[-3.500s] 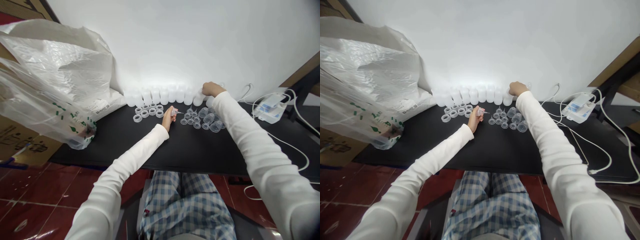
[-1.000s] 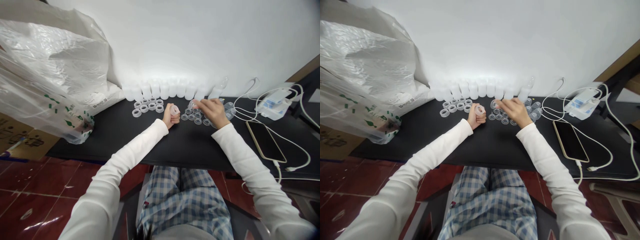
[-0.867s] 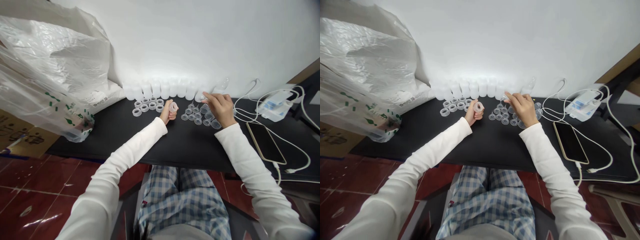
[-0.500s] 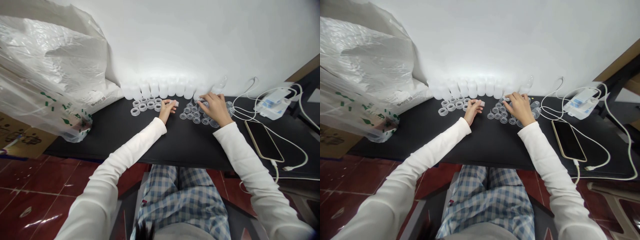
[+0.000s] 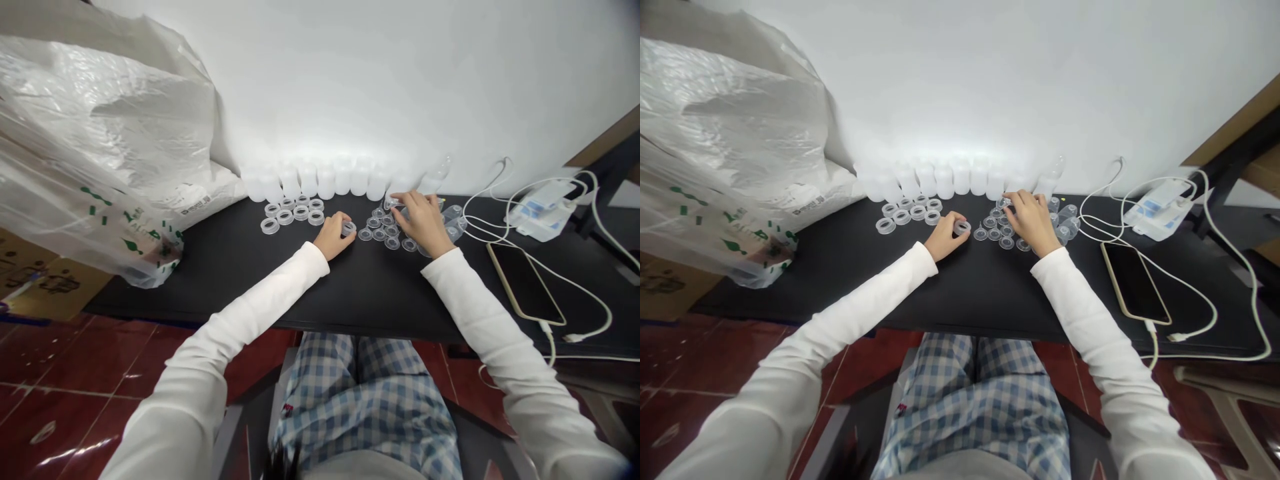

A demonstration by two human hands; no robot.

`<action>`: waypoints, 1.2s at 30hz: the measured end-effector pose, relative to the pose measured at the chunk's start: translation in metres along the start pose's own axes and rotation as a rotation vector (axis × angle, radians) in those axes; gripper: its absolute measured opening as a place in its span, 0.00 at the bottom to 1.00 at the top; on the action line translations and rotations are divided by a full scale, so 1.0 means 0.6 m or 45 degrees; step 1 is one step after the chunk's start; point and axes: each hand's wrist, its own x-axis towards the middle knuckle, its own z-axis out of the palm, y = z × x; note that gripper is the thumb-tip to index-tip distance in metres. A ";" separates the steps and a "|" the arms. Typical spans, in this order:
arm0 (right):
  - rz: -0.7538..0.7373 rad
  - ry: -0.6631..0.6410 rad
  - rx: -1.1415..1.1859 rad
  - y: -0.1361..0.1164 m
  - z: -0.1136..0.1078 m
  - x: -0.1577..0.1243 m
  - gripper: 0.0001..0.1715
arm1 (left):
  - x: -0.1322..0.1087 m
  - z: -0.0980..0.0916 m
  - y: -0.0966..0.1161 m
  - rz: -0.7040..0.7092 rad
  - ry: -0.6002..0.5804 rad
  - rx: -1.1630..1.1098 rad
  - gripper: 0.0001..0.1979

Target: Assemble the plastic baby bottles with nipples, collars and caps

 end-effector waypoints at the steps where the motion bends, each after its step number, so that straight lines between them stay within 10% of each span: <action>1: -0.008 0.001 -0.005 -0.007 0.000 0.001 0.21 | -0.003 -0.006 -0.004 0.016 -0.040 0.016 0.13; 11: -0.178 -0.142 -0.106 -0.086 0.037 0.035 0.23 | -0.050 -0.075 -0.038 0.061 0.001 0.285 0.11; 18: -0.199 -0.234 -0.081 -0.070 0.053 0.034 0.24 | -0.066 -0.092 -0.067 -0.078 0.387 0.513 0.10; 25: -0.227 -0.209 -0.070 -0.072 0.043 0.033 0.25 | -0.055 -0.098 -0.068 -0.155 0.427 0.636 0.08; 36: 0.625 0.259 -0.012 0.050 -0.033 0.033 0.30 | -0.049 -0.092 -0.058 -0.022 0.468 0.616 0.10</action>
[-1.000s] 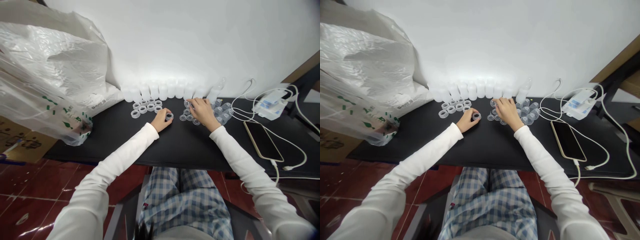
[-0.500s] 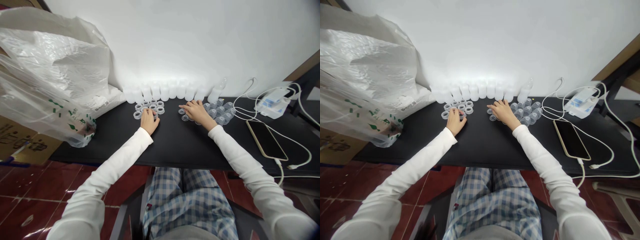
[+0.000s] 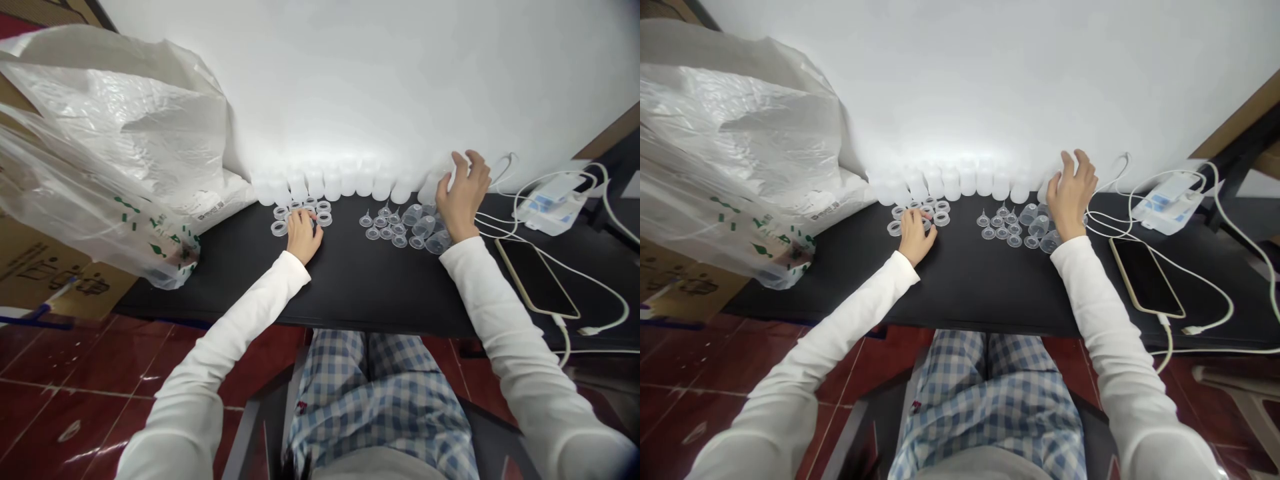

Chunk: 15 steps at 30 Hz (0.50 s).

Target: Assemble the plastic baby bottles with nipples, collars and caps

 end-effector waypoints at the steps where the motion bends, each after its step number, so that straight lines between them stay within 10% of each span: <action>1: 0.018 -0.003 0.013 0.010 0.000 0.002 0.30 | 0.000 0.002 0.000 0.038 0.009 -0.032 0.09; 10: 0.087 -0.114 0.078 0.036 0.028 0.050 0.37 | 0.004 -0.001 -0.011 0.316 0.107 -0.275 0.03; 15: 0.026 0.042 0.215 -0.003 -0.033 0.040 0.34 | 0.008 -0.013 -0.009 0.334 0.183 -0.346 0.10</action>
